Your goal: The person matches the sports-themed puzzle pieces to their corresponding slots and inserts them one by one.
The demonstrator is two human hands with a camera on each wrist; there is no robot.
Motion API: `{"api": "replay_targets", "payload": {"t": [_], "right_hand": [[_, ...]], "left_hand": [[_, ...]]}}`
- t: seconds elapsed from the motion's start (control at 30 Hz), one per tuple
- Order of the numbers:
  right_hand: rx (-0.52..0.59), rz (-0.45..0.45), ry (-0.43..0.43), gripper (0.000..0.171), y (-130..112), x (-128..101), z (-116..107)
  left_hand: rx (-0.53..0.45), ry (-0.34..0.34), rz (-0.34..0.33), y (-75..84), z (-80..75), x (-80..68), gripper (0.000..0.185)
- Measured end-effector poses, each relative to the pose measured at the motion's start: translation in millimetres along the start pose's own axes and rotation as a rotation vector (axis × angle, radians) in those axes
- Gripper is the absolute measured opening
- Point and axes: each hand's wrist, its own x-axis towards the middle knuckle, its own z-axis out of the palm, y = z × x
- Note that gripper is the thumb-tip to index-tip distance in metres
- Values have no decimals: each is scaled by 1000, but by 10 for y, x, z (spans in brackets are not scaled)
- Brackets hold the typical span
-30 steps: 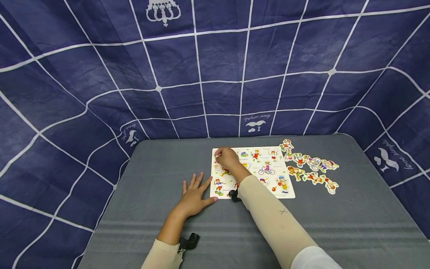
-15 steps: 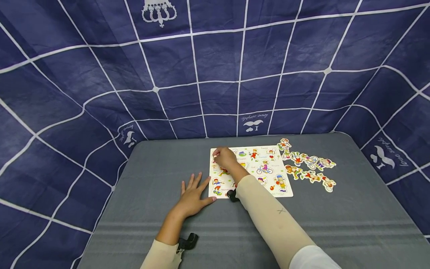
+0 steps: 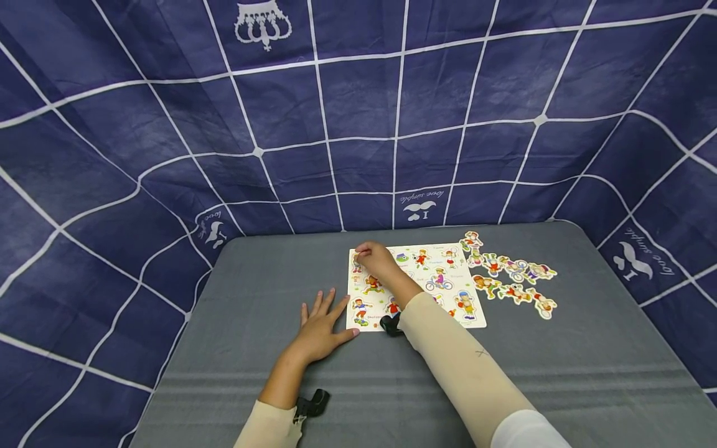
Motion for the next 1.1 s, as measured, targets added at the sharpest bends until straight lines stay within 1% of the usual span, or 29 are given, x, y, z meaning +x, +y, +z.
{"api": "replay_targets", "payload": {"t": [0.1,0.2,0.4,0.7,0.93,1.1], "right_hand": [[99,-21,4,26,7,-16,-15],[135,-55,16,26,-4,-35,-39],[147,-119,49,27,-36,-81,-111],[166,-153,81,23,-53,-207,-211],[158,-169,91,27,-52,-319,-289],[154,-183,106,25,-47,-425,-354]], "left_hand": [[2,-3,-1,-6,0,0,81],[3,-4,-3,-19,2,3,81],[1,-4,-3,-40,18,16,82],[3,-3,-3,-35,23,25,82],[2,4,0,-20,9,12,82],[2,3,-1,-21,14,12,82]]}}
